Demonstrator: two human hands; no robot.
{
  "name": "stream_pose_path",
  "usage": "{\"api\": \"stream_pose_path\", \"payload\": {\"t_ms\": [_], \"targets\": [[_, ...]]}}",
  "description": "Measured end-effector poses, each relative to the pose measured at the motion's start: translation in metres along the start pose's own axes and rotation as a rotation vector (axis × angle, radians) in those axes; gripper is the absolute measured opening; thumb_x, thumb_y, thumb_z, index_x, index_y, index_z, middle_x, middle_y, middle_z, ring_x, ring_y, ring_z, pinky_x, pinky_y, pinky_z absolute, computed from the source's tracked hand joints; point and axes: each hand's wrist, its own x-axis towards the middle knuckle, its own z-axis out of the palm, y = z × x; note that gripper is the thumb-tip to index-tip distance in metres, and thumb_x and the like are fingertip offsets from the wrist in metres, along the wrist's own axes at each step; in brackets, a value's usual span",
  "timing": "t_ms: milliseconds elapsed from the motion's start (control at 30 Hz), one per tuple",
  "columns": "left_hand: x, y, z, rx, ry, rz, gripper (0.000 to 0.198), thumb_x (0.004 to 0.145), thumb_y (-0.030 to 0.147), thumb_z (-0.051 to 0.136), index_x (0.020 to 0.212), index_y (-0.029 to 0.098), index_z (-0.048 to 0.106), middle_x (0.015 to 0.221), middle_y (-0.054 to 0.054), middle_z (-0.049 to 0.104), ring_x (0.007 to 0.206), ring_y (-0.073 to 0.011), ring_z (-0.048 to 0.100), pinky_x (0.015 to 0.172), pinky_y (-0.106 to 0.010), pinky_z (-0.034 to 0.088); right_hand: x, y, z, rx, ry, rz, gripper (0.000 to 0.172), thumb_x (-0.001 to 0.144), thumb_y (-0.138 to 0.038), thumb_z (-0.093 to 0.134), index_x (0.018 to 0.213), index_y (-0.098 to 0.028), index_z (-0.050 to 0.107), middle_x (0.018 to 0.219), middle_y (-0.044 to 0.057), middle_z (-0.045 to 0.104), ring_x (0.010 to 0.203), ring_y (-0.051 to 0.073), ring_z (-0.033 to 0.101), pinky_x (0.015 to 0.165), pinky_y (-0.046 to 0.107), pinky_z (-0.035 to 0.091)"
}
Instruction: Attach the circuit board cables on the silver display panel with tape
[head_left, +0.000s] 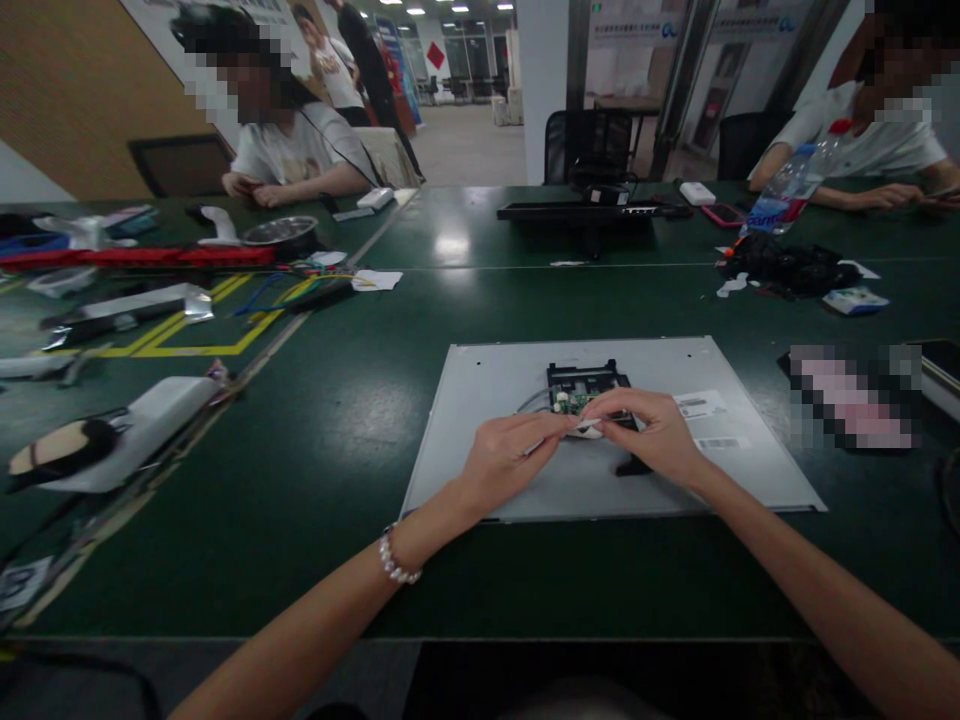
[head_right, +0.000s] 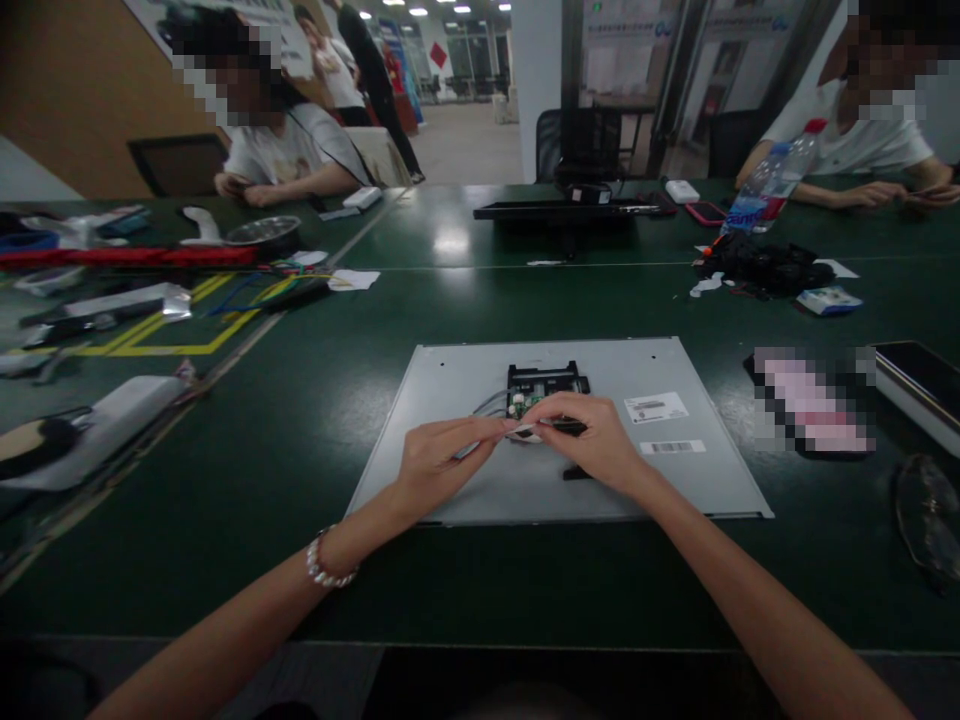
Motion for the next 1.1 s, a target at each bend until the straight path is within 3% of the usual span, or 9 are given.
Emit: {"api": "stream_pose_path", "payload": {"t_ms": [133, 233, 367, 500, 600, 767, 933, 1100], "targets": [[-0.001, -0.006, -0.009, 0.224, -0.017, 0.066, 0.028, 0.094, 0.014, 0.051, 0.118, 0.02, 0.063, 0.108, -0.005, 0.073, 0.092, -0.0149, 0.071, 0.08, -0.027, 0.06, -0.001, 0.002, -0.005, -0.157, 0.142, 0.009, 0.011, 0.086, -0.026, 0.062, 0.091, -0.026, 0.071, 0.091, 0.001, 0.074, 0.087, 0.02, 0.069, 0.082, 0.04, 0.056], [0.001, -0.007, -0.015, 0.411, -0.101, 0.038, 0.03, 0.093, 0.011, 0.048, 0.119, 0.017, 0.062, 0.115, -0.011, 0.07, 0.098, -0.021, 0.069, 0.081, -0.034, 0.059, -0.002, 0.007, -0.011, -0.348, 0.221, -0.016, 0.015, 0.088, -0.023, 0.057, 0.092, -0.026, 0.071, 0.093, 0.002, 0.074, 0.089, 0.022, 0.069, 0.085, 0.042, 0.054], [0.003, 0.006, -0.012, 0.646, -0.318, -0.14, 0.027, 0.089, 0.004, 0.047, 0.108, 0.011, 0.065, 0.097, -0.013, 0.072, 0.072, -0.0223, 0.069, 0.063, -0.034, 0.055, -0.002, 0.015, -0.018, -0.489, 0.266, -0.06, 0.017, 0.089, -0.02, 0.054, 0.093, -0.024, 0.069, 0.092, 0.003, 0.073, 0.088, 0.022, 0.069, 0.083, 0.04, 0.054], [0.001, 0.019, -0.002, 0.739, -0.493, -0.184, 0.027, 0.087, 0.002, 0.048, 0.108, 0.009, 0.063, 0.085, -0.01, 0.071, 0.064, -0.0208, 0.066, 0.055, -0.032, 0.048, -0.001, 0.017, -0.019, -0.563, 0.224, -0.109, 0.017, 0.088, -0.016, 0.054, 0.094, -0.02, 0.069, 0.092, 0.005, 0.074, 0.088, 0.021, 0.069, 0.082, 0.038, 0.054], [-0.002, 0.023, 0.003, 0.727, -0.503, -0.168, 0.031, 0.089, 0.006, 0.048, 0.117, 0.009, 0.06, 0.085, -0.01, 0.071, 0.065, -0.0199, 0.066, 0.055, -0.031, 0.046, -0.001, 0.016, -0.017, -0.6, 0.185, -0.123, 0.017, 0.088, -0.014, 0.053, 0.095, -0.019, 0.068, 0.093, 0.007, 0.073, 0.09, 0.022, 0.068, 0.082, 0.037, 0.053], [-0.002, 0.021, 0.007, 0.659, -0.424, -0.215, 0.034, 0.098, 0.029, 0.043, 0.123, 0.01, 0.057, 0.08, -0.01, 0.071, 0.063, -0.0209, 0.065, 0.056, -0.032, 0.043, -0.002, 0.017, -0.016, -0.63, 0.15, -0.113, 0.018, 0.088, -0.015, 0.052, 0.095, -0.019, 0.068, 0.093, 0.007, 0.073, 0.089, 0.022, 0.068, 0.081, 0.037, 0.053], [0.004, 0.006, -0.002, 0.645, -0.424, -0.275, 0.021, 0.093, 0.015, 0.044, 0.103, 0.013, 0.062, 0.079, -0.008, 0.07, 0.068, -0.0204, 0.064, 0.061, -0.032, 0.042, -0.003, 0.021, -0.019, -0.658, 0.138, -0.087, 0.016, 0.089, -0.016, 0.053, 0.095, -0.019, 0.067, 0.094, 0.008, 0.072, 0.089, 0.023, 0.067, 0.082, 0.038, 0.053], [0.006, -0.007, -0.007, 0.665, -0.453, -0.339, 0.021, 0.093, 0.02, 0.046, 0.086, 0.014, 0.064, 0.081, -0.009, 0.068, 0.074, -0.022, 0.062, 0.064, -0.033, 0.043, -0.003, 0.023, -0.02, -0.667, 0.104, -0.034, 0.017, 0.09, -0.018, 0.052, 0.097, -0.018, 0.067, 0.096, 0.008, 0.072, 0.09, 0.023, 0.067, 0.082, 0.039, 0.053]]}}
